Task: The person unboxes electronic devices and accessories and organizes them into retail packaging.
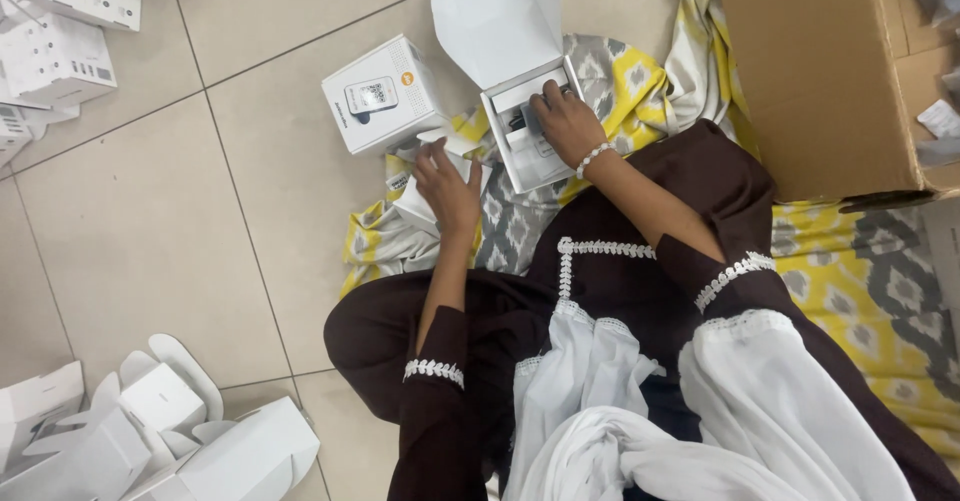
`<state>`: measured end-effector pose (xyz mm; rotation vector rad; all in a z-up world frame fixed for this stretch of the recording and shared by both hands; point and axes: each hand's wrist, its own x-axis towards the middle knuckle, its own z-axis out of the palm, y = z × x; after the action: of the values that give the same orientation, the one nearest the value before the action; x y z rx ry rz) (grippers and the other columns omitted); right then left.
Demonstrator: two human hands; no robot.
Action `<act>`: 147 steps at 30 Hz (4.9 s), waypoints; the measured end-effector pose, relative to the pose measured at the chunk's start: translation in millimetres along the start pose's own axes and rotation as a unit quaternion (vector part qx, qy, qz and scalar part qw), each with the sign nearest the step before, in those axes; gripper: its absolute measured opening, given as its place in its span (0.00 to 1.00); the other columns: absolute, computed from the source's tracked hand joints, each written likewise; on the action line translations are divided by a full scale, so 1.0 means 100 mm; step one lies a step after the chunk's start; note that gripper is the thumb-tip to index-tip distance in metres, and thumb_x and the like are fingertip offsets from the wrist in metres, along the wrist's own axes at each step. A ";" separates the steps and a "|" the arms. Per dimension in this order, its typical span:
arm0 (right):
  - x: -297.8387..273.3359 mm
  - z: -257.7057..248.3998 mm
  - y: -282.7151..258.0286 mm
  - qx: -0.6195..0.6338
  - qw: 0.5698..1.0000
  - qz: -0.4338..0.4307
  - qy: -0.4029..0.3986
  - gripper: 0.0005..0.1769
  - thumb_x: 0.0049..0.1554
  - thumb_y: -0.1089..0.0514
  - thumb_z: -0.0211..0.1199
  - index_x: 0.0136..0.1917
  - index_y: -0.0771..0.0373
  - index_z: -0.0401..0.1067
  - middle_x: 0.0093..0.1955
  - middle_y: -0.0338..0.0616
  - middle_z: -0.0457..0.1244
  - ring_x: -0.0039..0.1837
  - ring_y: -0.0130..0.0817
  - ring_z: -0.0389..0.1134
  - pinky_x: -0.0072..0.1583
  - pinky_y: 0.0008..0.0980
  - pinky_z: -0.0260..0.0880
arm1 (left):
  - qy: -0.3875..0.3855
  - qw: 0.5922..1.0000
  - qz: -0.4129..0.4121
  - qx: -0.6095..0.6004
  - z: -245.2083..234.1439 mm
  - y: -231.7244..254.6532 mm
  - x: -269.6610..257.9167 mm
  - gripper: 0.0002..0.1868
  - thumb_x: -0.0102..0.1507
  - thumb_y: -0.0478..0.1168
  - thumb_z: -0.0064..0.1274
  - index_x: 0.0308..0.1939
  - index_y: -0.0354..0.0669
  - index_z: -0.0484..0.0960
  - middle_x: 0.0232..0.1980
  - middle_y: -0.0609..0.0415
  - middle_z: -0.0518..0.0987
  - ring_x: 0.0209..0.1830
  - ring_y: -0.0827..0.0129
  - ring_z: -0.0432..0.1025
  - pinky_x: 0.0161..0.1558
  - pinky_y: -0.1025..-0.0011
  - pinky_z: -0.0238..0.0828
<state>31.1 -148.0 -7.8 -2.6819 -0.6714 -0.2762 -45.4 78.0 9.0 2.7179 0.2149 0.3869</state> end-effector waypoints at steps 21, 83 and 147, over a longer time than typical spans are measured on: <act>0.24 -1.74 -0.20 0.330 0.906 -0.123 -0.235 0.56 0.39 0.58 0.78 0.77 0.54 0.57 0.76 0.47 0.54 0.75 0.48 0.60 0.73 0.45 0.63 | -0.248 0.942 0.228 0.002 -1.21 0.36 0.36 0.67 0.42 0.69 0.76 0.76 0.50 0.58 0.72 0.45 0.63 0.75 0.49 0.56 0.77 0.38 0.38; 0.60 -0.16 0.73 0.361 0.915 0.138 -0.117 0.86 0.39 0.44 0.84 0.82 0.58 0.16 0.74 0.72 0.48 0.74 0.64 0.53 0.72 0.55 0.53 | -0.238 0.921 -0.188 -0.246 0.62 0.50 0.97 0.82 0.45 0.51 0.78 0.79 0.39 0.23 0.77 0.35 0.51 0.77 0.49 0.53 0.72 0.54 0.49; -0.62 -1.04 0.21 0.255 0.948 0.013 -0.188 0.52 0.42 0.61 0.74 0.77 0.56 0.56 0.71 0.62 0.59 0.63 0.57 0.69 0.62 0.46 0.72 | -0.139 0.944 0.054 -0.295 0.20 0.52 -0.62 0.52 0.55 0.24 0.56 0.81 0.51 0.52 0.80 0.30 0.53 0.78 0.35 0.55 0.67 0.52 0.65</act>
<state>-22.7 -231.4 64.6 -2.2473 -0.6969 0.3816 -93.3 11.3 -3.2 2.1576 -0.1172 0.0699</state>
